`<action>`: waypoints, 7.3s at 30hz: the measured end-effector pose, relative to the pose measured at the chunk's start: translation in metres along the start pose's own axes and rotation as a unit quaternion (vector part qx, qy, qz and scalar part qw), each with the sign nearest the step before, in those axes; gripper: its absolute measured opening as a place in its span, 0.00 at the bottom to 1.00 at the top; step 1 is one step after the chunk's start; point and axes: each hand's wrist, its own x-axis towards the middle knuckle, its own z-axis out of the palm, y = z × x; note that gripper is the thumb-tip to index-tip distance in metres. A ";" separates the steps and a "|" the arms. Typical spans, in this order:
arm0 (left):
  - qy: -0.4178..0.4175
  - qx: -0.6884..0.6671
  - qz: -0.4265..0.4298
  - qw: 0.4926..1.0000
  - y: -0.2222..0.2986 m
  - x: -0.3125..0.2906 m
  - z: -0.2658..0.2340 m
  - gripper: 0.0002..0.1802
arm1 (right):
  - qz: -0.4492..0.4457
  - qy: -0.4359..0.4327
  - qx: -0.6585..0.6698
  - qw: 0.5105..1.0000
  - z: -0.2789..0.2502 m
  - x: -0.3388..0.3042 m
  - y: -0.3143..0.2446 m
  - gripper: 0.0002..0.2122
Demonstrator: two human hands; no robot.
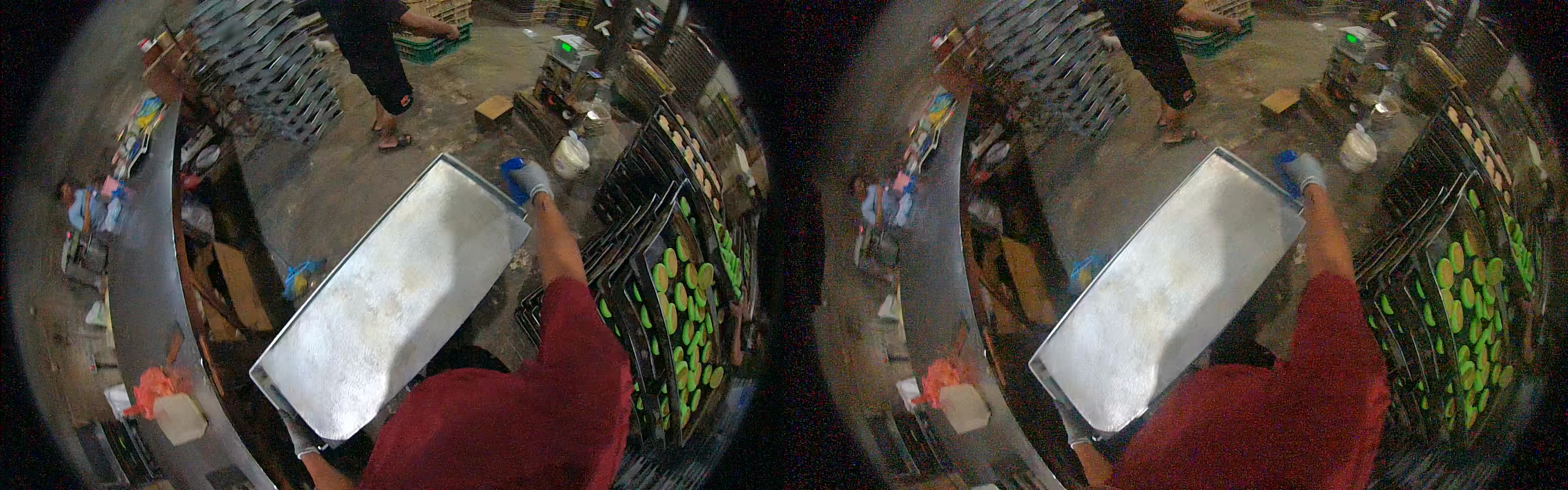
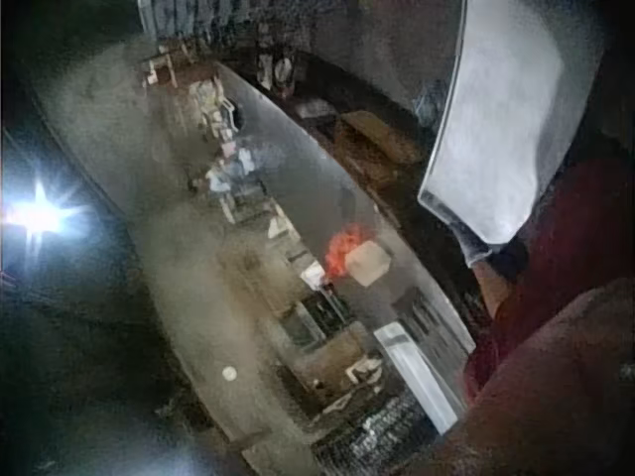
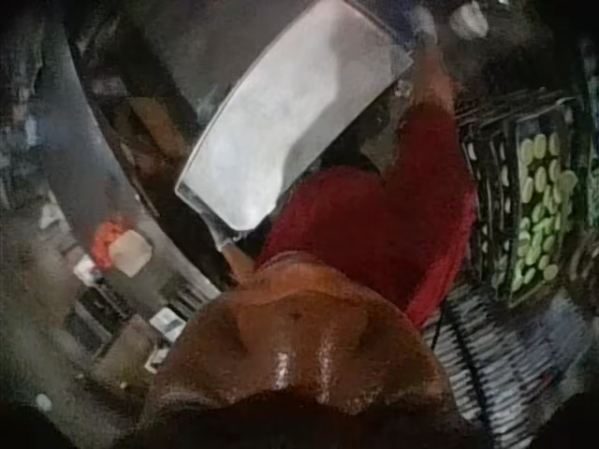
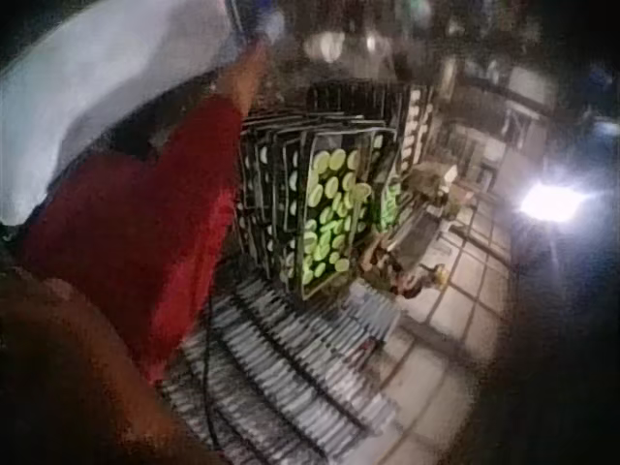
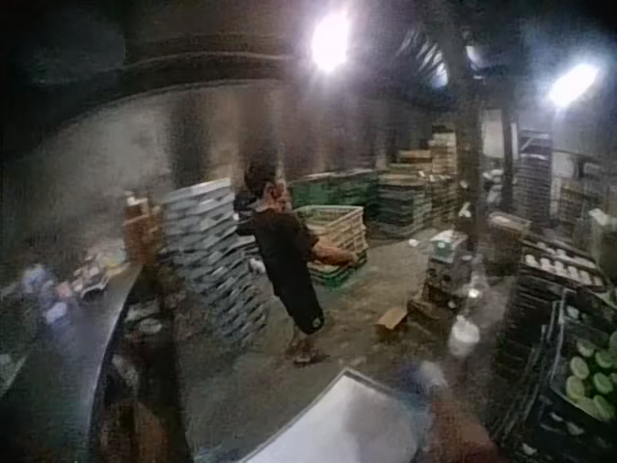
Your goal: The person wipes the interior of a large rectangular metal tray using a blue scrubber and a cloth. They repeatedly clean the tray and stack it with other trays on a metal table in a workshop.
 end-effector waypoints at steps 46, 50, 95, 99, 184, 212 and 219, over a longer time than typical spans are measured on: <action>0.403 0.170 0.353 0.827 0.114 -0.311 0.010 0.46 | -0.237 -0.284 0.515 0.773 0.193 -0.126 -0.190 0.33; 0.469 0.132 0.308 0.817 0.094 -0.427 -0.087 0.47 | -0.287 -0.370 0.527 0.709 0.280 -0.277 -0.260 0.31; 0.771 0.445 -0.190 0.413 -0.132 -0.883 -0.443 0.20 | -0.333 -0.656 0.339 0.587 0.437 -1.143 -0.516 0.14; 0.695 0.326 -0.079 0.635 -0.057 -0.869 -0.430 0.32 | -0.366 -0.654 0.326 0.576 0.479 -1.105 -0.538 0.14; 0.211 0.486 0.341 0.777 0.177 -0.257 -0.323 0.32 | -0.205 -0.169 0.227 0.937 0.342 -0.718 -0.150 0.24; 0.012 0.413 0.345 0.842 0.037 -0.043 0.196 0.33 | -0.356 -0.406 0.194 0.819 0.232 -0.531 -0.198 0.14; 0.038 0.545 0.297 0.783 0.019 0.080 0.168 0.34 | -0.266 -0.541 0.324 0.728 0.172 -0.426 -0.153 0.10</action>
